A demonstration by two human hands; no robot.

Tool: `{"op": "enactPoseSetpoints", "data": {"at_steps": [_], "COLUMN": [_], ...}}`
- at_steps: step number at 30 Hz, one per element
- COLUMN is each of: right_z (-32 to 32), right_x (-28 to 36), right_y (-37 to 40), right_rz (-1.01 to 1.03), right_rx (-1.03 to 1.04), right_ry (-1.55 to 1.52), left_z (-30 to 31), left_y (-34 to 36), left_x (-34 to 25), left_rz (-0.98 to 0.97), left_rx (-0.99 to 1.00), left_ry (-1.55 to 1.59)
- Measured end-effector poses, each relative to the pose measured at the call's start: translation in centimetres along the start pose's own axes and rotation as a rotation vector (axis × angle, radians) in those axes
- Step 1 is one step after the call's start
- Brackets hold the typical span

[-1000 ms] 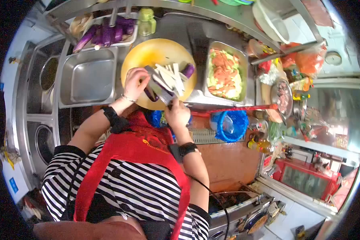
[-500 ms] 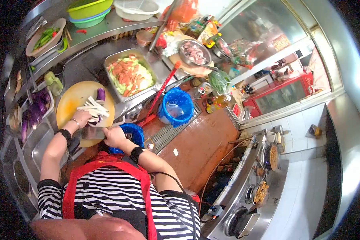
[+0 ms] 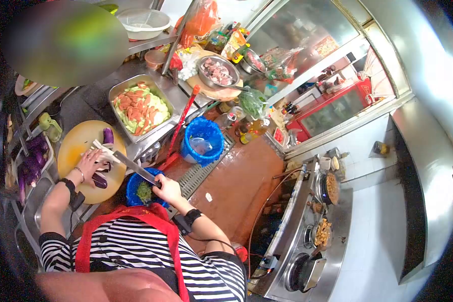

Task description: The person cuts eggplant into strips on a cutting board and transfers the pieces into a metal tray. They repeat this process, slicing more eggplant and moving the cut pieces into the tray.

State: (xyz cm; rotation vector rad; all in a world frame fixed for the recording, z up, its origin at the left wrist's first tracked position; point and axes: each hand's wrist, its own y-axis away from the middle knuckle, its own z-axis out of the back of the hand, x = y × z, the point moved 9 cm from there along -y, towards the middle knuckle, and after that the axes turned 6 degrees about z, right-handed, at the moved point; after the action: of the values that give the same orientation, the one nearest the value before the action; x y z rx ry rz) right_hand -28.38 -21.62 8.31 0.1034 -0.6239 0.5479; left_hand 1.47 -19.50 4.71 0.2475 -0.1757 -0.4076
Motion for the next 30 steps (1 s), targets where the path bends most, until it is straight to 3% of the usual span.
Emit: {"op": "enactPoseSetpoints", "data": {"at_steps": [7,9,10,12,14,16,17,20,22,25,27,30], "right_z": [-0.1,-0.7,-1.6,-0.2,-1.2,-0.8,-1.1,-2.7,-3.6,-4.9,-5.0,-6.2], "right_x": [-1.0,-1.6,-2.8,-0.5,-1.3,-0.2,-0.2,-1.0,-0.8,-1.2,0.1,1.2], "right_y": [0.6,1.0,1.4,1.4,1.9,1.6,1.7,1.3,1.0,0.0,-1.0,-2.2], "right_rz": [-0.208,-0.188,-0.252,-0.185,-0.22,-0.186,-0.272,-0.227,-0.343,-0.315,-0.299,-0.224], "right_rx": [-0.053,-0.083,-0.03,-0.06,-0.061,-0.072,-0.016,-0.016,0.055,0.013,0.064,0.138], "right_ry": [-0.15,-0.106,-0.166,-0.131,-0.253,-0.192,-0.143,-0.163,-0.284,-0.249,-0.153,-0.002], "left_z": [0.4,0.8,0.3,-0.6,0.3,0.3,0.2,0.3,0.0,-0.6,-1.0,-2.3], "left_y": [-4.3,-4.3,-4.6,-5.3,-4.9,-5.0,-4.9,-4.4,-3.7,-2.7,-1.8,-0.5], "left_x": [2.4,2.5,2.8,2.9,2.5,2.5,2.5,2.3,2.2,2.0,2.6,3.1], "left_rz": [0.128,0.165,0.169,0.106,0.069,0.053,0.039,0.059,0.085,0.134,0.291,0.534], "left_rx": [0.18,0.204,0.189,0.081,0.152,0.165,0.141,0.123,0.116,0.108,0.04,0.114], "left_ry": [0.113,0.165,0.064,0.069,0.106,0.141,0.145,0.122,0.165,0.238,0.36,0.478]}}
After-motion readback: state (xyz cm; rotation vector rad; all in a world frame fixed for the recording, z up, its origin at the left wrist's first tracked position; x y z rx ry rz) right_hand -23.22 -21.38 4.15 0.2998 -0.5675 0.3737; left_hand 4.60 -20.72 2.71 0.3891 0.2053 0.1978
